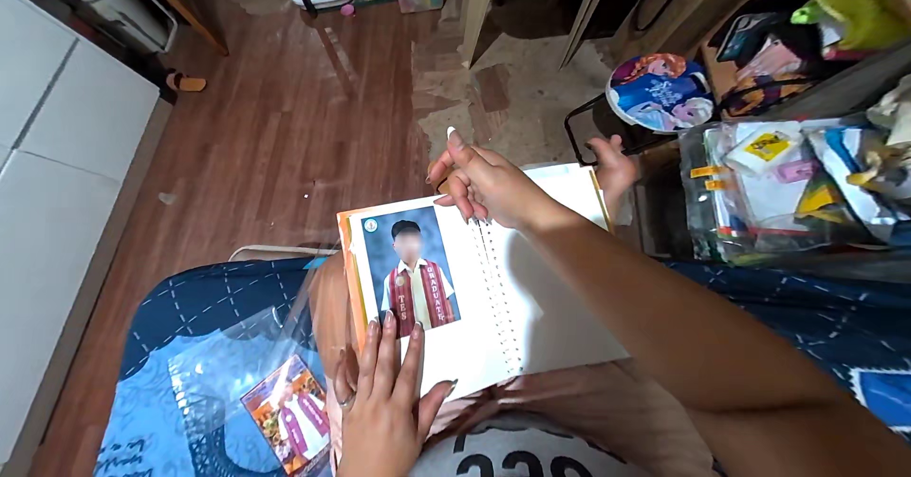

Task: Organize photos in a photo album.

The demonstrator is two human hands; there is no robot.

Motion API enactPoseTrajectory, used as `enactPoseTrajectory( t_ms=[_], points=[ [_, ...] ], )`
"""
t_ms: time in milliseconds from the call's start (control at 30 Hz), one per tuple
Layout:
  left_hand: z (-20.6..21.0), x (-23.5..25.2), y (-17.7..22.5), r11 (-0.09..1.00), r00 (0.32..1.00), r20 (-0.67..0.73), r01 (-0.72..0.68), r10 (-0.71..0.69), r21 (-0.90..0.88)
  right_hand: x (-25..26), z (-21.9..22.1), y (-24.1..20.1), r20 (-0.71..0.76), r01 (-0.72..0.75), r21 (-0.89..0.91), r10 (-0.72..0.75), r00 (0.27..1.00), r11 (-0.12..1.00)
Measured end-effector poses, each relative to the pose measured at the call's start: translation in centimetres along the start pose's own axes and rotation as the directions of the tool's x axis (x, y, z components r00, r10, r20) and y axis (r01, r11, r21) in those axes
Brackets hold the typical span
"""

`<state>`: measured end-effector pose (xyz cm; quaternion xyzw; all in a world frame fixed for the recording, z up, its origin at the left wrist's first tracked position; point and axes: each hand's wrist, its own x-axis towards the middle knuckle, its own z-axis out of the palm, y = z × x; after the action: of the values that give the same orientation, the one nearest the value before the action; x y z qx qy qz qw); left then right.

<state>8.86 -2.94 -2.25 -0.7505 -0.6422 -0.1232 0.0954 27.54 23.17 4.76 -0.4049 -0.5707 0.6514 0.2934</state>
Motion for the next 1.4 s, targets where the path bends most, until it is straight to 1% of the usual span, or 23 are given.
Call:
enactPoseTrajectory(
  t_ms=[300,500,633,700,733,767,800,833,867,900,967,1033,1067,1100,1133,1167,1200,1233,1267,1300,1333,1367,1400],
  points=[
    [0.2,-0.1,-0.1,1.0,1.0,-0.016,-0.013,0.013,-0.006,-0.5,0.5,-0.5,0.043,0.03,-0.05,-0.028,0.999,0.998],
    [0.3,-0.2,-0.2,1.0,1.0,-0.017,-0.008,0.008,-0.013,-0.4,0.7,-0.4,0.069,0.022,-0.044,-0.019,0.997,0.999],
    [0.3,-0.1,-0.2,1.0,1.0,-0.012,-0.016,0.016,-0.021,-0.4,1.1,-0.2,0.02,0.023,-0.062,-0.022,1.0,0.998],
    [0.3,-0.2,-0.3,0.999,1.0,-0.017,-0.009,0.008,-0.041,-0.8,1.2,-0.2,-0.02,0.05,-0.125,-0.053,0.998,0.991],
    [0.4,-0.2,-0.3,0.998,1.0,-0.029,-0.003,0.001,-0.067,-1.3,1.3,0.0,-0.036,0.085,-0.183,-0.093,0.995,0.979],
    [0.3,-0.1,-0.4,0.993,0.999,-0.044,0.004,-0.009,-0.12,-2.0,1.4,0.4,-0.047,0.139,-0.265,-0.157,0.986,0.954],
    [0.2,-0.1,-0.4,0.982,0.998,-0.062,0.009,-0.021,-0.188,-3.0,1.6,1.1,-0.051,0.214,-0.379,-0.251,0.967,0.9],
    [0.0,0.0,-0.5,0.963,0.996,-0.077,0.018,-0.04,-0.271,-4.0,1.8,2.1,-0.037,0.301,-0.506,-0.369,0.929,0.808],
    [-0.4,-0.1,-0.7,0.938,0.994,-0.083,0.039,-0.072,-0.343,-5.0,2.1,3.4,0.004,0.378,-0.622,-0.48,0.877,0.686],
    [-0.8,-0.5,-1.1,0.91,0.99,-0.079,0.074,-0.116,-0.409,-6.0,2.7,4.7,0.071,0.436,-0.695,-0.548,0.833,0.572],
    [-1.8,-1.5,-2.6,0.851,0.967,-0.063,0.184,-0.246,-0.491,-8.3,3.9,6.9,0.217,0.513,-0.739,-0.566,0.795,0.437],
    [-2.6,-3.0,-5.7,0.793,0.906,-0.066,0.328,-0.418,-0.513,-10.2,4.9,8.6,0.301,0.566,-0.734,-0.567,0.767,0.376],
    [-3.1,-3.9,-7.8,0.758,0.854,-0.063,0.422,-0.517,-0.498,-11.0,5.5,9.2,0.325,0.58,-0.733,-0.566,0.758,0.356],
    [-3.8,-4.8,-10.1,0.702,0.782,-0.028,0.543,-0.623,-0.46,-11.7,6.0,9.7,0.341,0.587,-0.736,-0.563,0.753,0.339],
    [-4.4,-5.7,-12.3,0.599,0.679,0.061,0.682,-0.732,-0.419,-12.2,6.5,10.1,0.352,0.59,-0.739,-0.561,0.749,0.324],
    [-4.7,-6.6,-14.2,0.454,0.549,0.171,0.799,-0.818,-0.394,-12.6,6.8,10.3,0.362,0.593,-0.742,-0.558,0.747,0.312],
    [-4.8,-7.5,-15.6,0.299,0.418,0.278,0.874,-0.865,-0.384,-12.8,7.1,10.4,0.373,0.598,-0.741,-0.554,0.744,0.306],
    [-4.5,-8.4,-16.5,0.157,0.305,0.359,0.909,-0.882,-0.387,-13.0,7.4,10.4,0.385,0.605,-0.736,-0.549,0.742,0.302],
    [-4.0,-9.2,-16.8,0.043,0.222,0.416,0.917,-0.882,-0.398,-13.0,7.6,10.4,0.394,0.613,-0.731,-0.548,0.738,0.3],
    [-3.5,-9.9,-16.8,-0.05,0.163,0.467,0.91,-0.869,-0.411,-13.1,7.8,10.3,0.397,0.618,-0.726,-0.548,0.736,0.303],
    [-2.9,-10.3,-16.4,-0.109,0.133,0.501,0.899,-0.855,-0.425,-13.2,8.0,10.3,0.397,0.621,-0.72,-0.55,0.735,0.31],
    [-2.5,-10.6,-16.0,-0.139,0.124,0.519,0.888,-0.846,-0.439,-13.2,8.1,10.3,0.393,0.622,-0.716,-0.553,0.735,0.318],
    [-2.2,-10.7,-15.6,-0.147,0.125,0.525,0.883,-0.842,-0.446,-13.4,8.2,10.2,0.386,0.619,-0.715,-0.556,0.736,0.324]
  ],
)
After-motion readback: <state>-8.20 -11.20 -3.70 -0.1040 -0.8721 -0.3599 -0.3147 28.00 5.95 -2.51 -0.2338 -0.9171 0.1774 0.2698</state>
